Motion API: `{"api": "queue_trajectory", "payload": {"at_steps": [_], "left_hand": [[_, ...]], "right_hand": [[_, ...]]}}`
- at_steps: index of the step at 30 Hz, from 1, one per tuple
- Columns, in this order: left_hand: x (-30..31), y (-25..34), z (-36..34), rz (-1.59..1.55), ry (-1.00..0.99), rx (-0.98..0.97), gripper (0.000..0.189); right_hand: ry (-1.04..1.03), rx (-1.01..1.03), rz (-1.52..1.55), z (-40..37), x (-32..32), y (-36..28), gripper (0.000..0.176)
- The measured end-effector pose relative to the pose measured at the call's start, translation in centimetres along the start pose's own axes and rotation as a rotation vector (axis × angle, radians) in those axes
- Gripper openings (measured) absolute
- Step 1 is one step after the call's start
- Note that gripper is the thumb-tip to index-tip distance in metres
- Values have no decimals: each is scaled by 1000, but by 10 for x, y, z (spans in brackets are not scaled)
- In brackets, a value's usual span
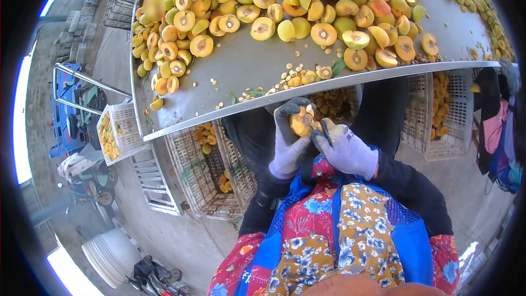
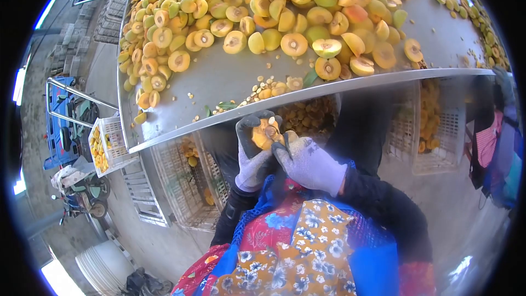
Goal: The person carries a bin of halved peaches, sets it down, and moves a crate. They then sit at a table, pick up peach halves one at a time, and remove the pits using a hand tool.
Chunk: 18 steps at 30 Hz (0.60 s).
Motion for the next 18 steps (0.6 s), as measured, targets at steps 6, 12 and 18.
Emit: {"api": "queue_trajectory", "payload": {"at_steps": [6, 12, 18], "left_hand": [[3, 3, 1, 142, -42, -116, 62], [13, -28, 1, 101, 225, 350, 47], [9, 5, 0, 755, 288, 44, 34]], "right_hand": [[-100, -1047, 1407, -16, -20, 28, 32], [116, -762, 1130, -9, -27, 43, 35], [-161, -1019, 1439, -11, -19, 25, 33]]}}
Point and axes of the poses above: each hand's wrist, its own z-axis towards the middle knuckle, its own x-axis out of the back of the hand, y = z × x, the point moved 9 cm from there along z, towards the middle knuckle, and after that the axes turned 10 degrees about z, right-handed, at the moved point
